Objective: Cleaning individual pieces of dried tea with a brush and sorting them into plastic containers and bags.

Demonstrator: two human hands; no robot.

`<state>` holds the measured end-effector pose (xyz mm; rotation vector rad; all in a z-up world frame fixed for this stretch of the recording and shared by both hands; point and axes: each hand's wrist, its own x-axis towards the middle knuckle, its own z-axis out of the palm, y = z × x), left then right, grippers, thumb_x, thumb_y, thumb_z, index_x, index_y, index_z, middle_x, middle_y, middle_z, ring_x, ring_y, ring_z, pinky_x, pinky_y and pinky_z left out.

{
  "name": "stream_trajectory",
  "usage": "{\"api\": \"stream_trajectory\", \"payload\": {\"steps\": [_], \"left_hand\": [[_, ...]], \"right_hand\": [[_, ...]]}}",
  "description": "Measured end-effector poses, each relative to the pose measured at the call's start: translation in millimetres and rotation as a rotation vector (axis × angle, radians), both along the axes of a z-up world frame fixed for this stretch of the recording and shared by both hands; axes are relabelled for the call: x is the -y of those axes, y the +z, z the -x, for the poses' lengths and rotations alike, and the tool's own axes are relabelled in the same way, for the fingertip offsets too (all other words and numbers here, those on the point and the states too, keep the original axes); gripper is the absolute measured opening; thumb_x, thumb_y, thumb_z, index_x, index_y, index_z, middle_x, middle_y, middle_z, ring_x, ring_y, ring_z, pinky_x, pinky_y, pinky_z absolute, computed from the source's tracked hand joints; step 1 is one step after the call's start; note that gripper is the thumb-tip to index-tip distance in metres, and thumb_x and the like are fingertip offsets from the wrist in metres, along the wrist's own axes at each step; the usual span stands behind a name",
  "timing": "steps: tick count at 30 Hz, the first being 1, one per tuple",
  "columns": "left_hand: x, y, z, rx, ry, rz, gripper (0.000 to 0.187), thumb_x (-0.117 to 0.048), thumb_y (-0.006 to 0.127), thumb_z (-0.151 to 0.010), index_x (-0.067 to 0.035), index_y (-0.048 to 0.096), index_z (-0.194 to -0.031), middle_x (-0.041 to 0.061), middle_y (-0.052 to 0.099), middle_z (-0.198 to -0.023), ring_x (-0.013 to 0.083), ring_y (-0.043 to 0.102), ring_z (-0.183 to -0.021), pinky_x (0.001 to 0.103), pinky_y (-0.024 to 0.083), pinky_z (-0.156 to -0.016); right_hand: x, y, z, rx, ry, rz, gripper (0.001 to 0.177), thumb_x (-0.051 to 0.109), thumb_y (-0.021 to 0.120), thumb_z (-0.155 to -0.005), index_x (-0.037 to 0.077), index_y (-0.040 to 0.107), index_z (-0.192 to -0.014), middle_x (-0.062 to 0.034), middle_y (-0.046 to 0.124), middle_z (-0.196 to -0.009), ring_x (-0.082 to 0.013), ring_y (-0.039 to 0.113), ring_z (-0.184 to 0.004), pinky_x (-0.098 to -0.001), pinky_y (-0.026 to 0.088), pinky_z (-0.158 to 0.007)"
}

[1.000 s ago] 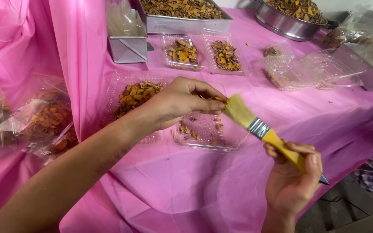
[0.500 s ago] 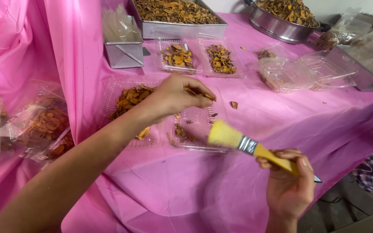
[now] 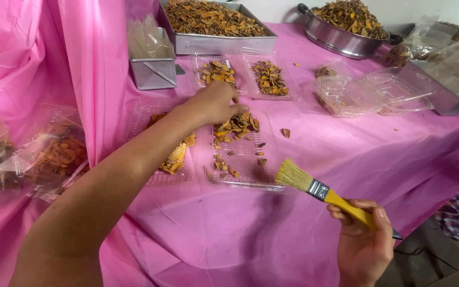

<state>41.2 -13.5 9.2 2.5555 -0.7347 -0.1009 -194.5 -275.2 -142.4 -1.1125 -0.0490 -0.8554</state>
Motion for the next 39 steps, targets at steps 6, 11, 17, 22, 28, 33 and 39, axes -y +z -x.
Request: {"api": "stream_trajectory", "payload": {"steps": [6, 11, 17, 22, 28, 33, 39], "left_hand": [[17, -15, 0, 0.111, -0.007, -0.367, 0.077, -0.074, 0.036, -0.097, -0.007, 0.072, -0.113, 0.017, 0.035, -0.162, 0.0394, 0.023, -0.153, 0.066, 0.018, -0.12], [14, -6, 9, 0.059, -0.083, -0.147, 0.073, -0.068, 0.034, -0.104, -0.008, 0.045, -0.064, 0.013, 0.058, -0.09, 0.0288, 0.06, -0.089, 0.048, 0.052, -0.084], [24, -14, 2, -0.013, -0.119, -0.134, 0.07, -0.067, 0.032, -0.102, -0.006, 0.059, -0.082, 0.016, 0.033, -0.112, 0.0346, 0.036, -0.105, 0.049, 0.037, -0.104], [18, -19, 3, 0.191, -0.095, -0.14, 0.076, -0.064, 0.032, -0.103, -0.002, 0.066, -0.074, 0.03, 0.033, -0.159, 0.048, 0.038, -0.143, 0.06, 0.032, -0.118], [11, -3, 25, 0.084, -0.081, -0.3, 0.07, -0.065, 0.022, -0.105, -0.012, 0.068, -0.106, 0.003, 0.069, -0.092, 0.0251, 0.062, -0.116, 0.054, 0.021, -0.118], [11, -3, 25, 0.017, -0.085, -0.389, 0.074, -0.063, 0.013, -0.102, -0.017, 0.068, -0.118, 0.008, 0.068, -0.12, 0.0301, 0.055, -0.129, 0.064, 0.006, -0.123], [12, -6, 33, 0.233, -0.118, -0.373, 0.078, -0.067, 0.016, -0.101, -0.017, 0.033, -0.158, 0.012, 0.039, -0.159, 0.0327, 0.028, -0.151, 0.06, 0.019, -0.12]], "right_hand": [[2, -12, -7, 0.046, -0.006, -0.022, 0.032, 0.026, 0.049, -0.11, 0.0, 0.068, -0.105, -0.0161, 0.072, -0.096, -0.0367, 0.076, -0.081, -0.0347, 0.065, -0.081], [-7, -13, -11, 0.008, -0.029, 0.042, 0.033, 0.025, 0.047, -0.112, -0.002, 0.064, -0.107, -0.0203, 0.069, -0.1, -0.0414, 0.076, -0.088, -0.0363, 0.066, -0.084], [-8, -14, -12, -0.002, -0.017, 0.039, 0.033, 0.026, 0.048, -0.112, -0.002, 0.065, -0.109, -0.0201, 0.071, -0.1, -0.0395, 0.076, -0.089, -0.0336, 0.066, -0.083], [-8, -16, -15, 0.003, -0.022, 0.026, 0.032, 0.027, 0.049, -0.112, -0.001, 0.065, -0.108, -0.0181, 0.07, -0.099, -0.0398, 0.076, -0.087, -0.0342, 0.066, -0.082], [-13, -13, -15, -0.019, -0.031, 0.061, 0.035, 0.027, 0.047, -0.112, -0.002, 0.065, -0.11, -0.0214, 0.071, -0.1, -0.0373, 0.076, -0.087, -0.0325, 0.065, -0.081], [-8, -16, -14, -0.003, -0.014, 0.042, 0.033, 0.026, 0.046, -0.113, -0.001, 0.065, -0.11, -0.0187, 0.071, -0.101, -0.0378, 0.076, -0.089, -0.0328, 0.066, -0.082], [4, -4, -21, 0.097, -0.141, 0.099, 0.025, 0.027, 0.049, -0.115, 0.007, 0.065, -0.116, -0.0134, 0.072, -0.108, -0.0304, 0.076, -0.094, -0.033, 0.067, -0.092]]}}
